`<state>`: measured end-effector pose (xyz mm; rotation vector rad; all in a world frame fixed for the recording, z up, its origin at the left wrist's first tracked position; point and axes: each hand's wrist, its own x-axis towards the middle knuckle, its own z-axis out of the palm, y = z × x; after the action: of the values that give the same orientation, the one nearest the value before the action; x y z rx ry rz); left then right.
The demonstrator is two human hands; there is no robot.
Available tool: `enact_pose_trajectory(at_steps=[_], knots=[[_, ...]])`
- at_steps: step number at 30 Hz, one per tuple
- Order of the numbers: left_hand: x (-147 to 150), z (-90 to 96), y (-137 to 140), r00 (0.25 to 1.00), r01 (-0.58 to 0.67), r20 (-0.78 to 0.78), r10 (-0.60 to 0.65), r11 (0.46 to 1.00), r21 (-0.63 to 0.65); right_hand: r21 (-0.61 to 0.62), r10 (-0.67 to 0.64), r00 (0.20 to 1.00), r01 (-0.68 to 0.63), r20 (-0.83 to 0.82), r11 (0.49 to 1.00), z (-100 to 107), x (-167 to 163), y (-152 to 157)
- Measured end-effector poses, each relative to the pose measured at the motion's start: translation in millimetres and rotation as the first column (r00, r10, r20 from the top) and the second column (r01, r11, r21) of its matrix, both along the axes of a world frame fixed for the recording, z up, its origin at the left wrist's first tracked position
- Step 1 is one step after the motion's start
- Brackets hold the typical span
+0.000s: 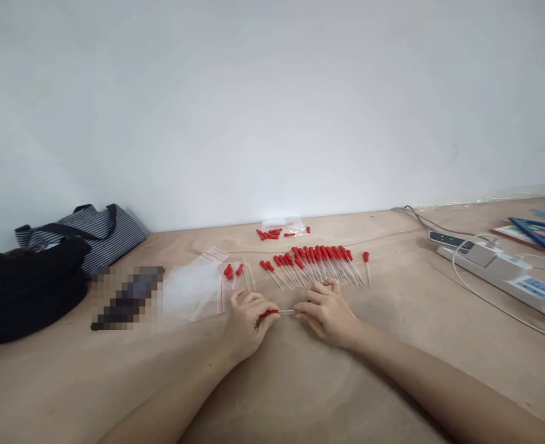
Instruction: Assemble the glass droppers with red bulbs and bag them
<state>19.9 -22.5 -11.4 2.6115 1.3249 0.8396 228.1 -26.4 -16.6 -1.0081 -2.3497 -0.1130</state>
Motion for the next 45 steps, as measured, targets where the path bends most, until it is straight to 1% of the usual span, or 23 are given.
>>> enact_pose_trajectory(at_steps=[2,3,5,8,10,13,16,20,23,25,27,28,29,31,35,38,40,43,45], knots=[[-2.3,-1.2,2.8,0.998,-0.064,0.013,0.064,0.998,0.027,-0.002,-0.040,0.999,0.040,-0.005,0.999,-2.3,1.1,1.2],[-4.0,-1.8,4.8,0.992,-0.125,0.032,0.124,0.991,0.049,-0.019,-0.072,0.997,0.072,-0.028,0.997,-3.3,0.4,3.1],[-8.6,-2.6,9.6,0.963,-0.266,0.073,0.260,0.960,0.088,-0.085,-0.171,0.979,0.162,-0.109,0.983,-4.3,-3.3,10.2],[-17.1,-2.1,16.4,0.909,-0.415,0.073,0.409,0.905,0.098,-0.217,-0.355,0.912,0.311,-0.206,0.925,-3.1,-15.5,28.8],[-21.4,-1.1,19.3,0.880,-0.475,0.047,0.472,0.877,0.075,-0.274,-0.447,0.872,0.388,-0.201,0.880,-1.5,-27.3,42.6],[-24.5,0.0,21.1,0.850,-0.526,0.019,0.526,0.850,0.037,-0.309,-0.520,0.842,0.461,-0.145,0.832,0.5,-45.3,58.1],[-24.6,-1.2,21.0,0.847,-0.532,-0.008,0.532,0.846,0.021,-0.325,-0.544,0.835,0.494,-0.080,0.807,0.9,-56.6,64.5],[-23.6,-4.2,19.1,0.858,-0.512,-0.027,0.513,0.858,0.035,-0.318,-0.577,0.817,0.546,-0.002,0.775,0.6,-58.0,64.5],[-25.4,-1.4,22.0,0.847,-0.527,-0.044,0.530,0.848,0.058,-0.295,-0.587,0.810,0.560,-0.005,0.775,2.6,-56.5,63.5],[-28.9,3.7,30.1,0.823,-0.558,-0.052,0.565,0.822,0.112,-0.279,-0.565,0.825,0.538,-0.021,0.795,5.8,-59.8,63.3],[-33.8,9.9,43.5,0.774,-0.615,-0.053,0.631,0.769,0.175,-0.284,-0.528,0.849,0.502,-0.020,0.817,10.1,-68.8,63.7],[-36.2,12.7,51.4,0.744,-0.647,-0.064,0.665,0.741,0.179,-0.296,-0.515,0.857,0.489,-0.013,0.821,12.3,-75.4,64.3],[-38.4,15.1,59.5,0.725,-0.665,-0.086,0.683,0.727,0.171,-0.312,-0.508,0.861,0.481,-0.005,0.819,14.5,-82.9,65.1],[-41.2,17.9,74.3,0.702,-0.682,-0.146,0.698,0.716,0.146,-0.352,-0.518,0.855,0.490,0.016,0.797,18.3,-99.3,67.6],[-41.2,16.8,92.2,0.680,-0.691,-0.260,0.685,0.718,0.085,-0.418,-0.549,0.830,0.537,0.104,0.733,21.1,-124.8,75.6],[-39.1,15.1,96.2,0.688,-0.673,-0.284,0.668,0.733,0.095,-0.434,-0.552,0.816,0.565,0.169,0.702,20.0,-132.8,81.4],[-37.9,16.0,96.1,0.686,-0.670,-0.288,0.669,0.734,0.110,-0.436,-0.550,0.814,0.569,0.184,0.697,19.3,-134.5,83.4],[-36.1,20.9,91.7,0.674,-0.677,-0.269,0.688,0.721,0.149,-0.429,-0.539,0.815,0.573,0.212,0.698,20.1,-133.4,82.3],[-34.7,24.8,85.8,0.677,-0.667,-0.240,0.696,0.718,0.200,-0.413,-0.529,0.816,0.575,0.231,0.706,21.4,-130.7,79.2]])
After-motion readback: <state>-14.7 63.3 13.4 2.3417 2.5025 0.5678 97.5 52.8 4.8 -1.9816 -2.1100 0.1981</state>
